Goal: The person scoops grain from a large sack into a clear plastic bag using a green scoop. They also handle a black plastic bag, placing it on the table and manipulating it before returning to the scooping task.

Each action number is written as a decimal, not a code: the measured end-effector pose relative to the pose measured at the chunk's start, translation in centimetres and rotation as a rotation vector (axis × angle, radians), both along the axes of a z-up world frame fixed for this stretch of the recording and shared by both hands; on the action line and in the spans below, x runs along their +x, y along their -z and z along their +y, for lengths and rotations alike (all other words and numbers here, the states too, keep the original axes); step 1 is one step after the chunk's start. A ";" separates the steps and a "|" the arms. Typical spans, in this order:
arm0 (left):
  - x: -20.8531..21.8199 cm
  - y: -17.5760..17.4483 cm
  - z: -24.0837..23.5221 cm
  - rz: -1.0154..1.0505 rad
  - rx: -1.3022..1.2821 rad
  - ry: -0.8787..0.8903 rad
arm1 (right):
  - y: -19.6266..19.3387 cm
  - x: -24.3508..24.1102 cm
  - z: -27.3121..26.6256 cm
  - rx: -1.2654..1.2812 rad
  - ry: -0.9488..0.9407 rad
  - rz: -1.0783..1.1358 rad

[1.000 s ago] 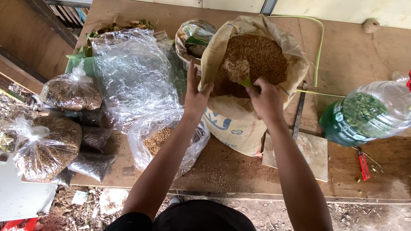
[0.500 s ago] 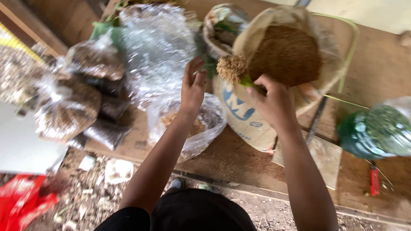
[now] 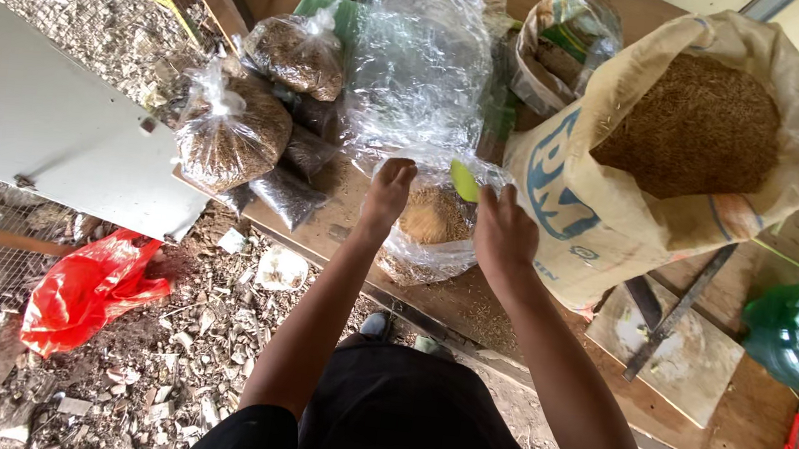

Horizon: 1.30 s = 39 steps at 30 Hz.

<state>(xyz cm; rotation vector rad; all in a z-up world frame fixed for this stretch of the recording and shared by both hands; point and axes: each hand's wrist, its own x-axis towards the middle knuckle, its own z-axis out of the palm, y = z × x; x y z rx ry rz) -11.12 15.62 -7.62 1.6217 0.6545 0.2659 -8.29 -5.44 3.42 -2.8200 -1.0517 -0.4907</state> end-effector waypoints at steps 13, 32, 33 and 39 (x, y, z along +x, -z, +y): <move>9.7 -5.4 -11.0 -0.676 -0.163 0.250 | -10.8 4.7 -12.3 0.176 0.387 -0.190; 13.1 -7.6 -16.1 -0.328 -0.229 0.405 | 1.2 16.0 -13.3 0.565 0.496 0.711; 13.1 -8.0 -16.2 -0.369 -0.247 0.410 | 1.4 16.2 -13.7 0.608 0.419 0.651; 12.1 -11.6 -16.4 -0.252 -0.208 0.301 | -0.1 15.3 -15.0 0.746 0.532 0.823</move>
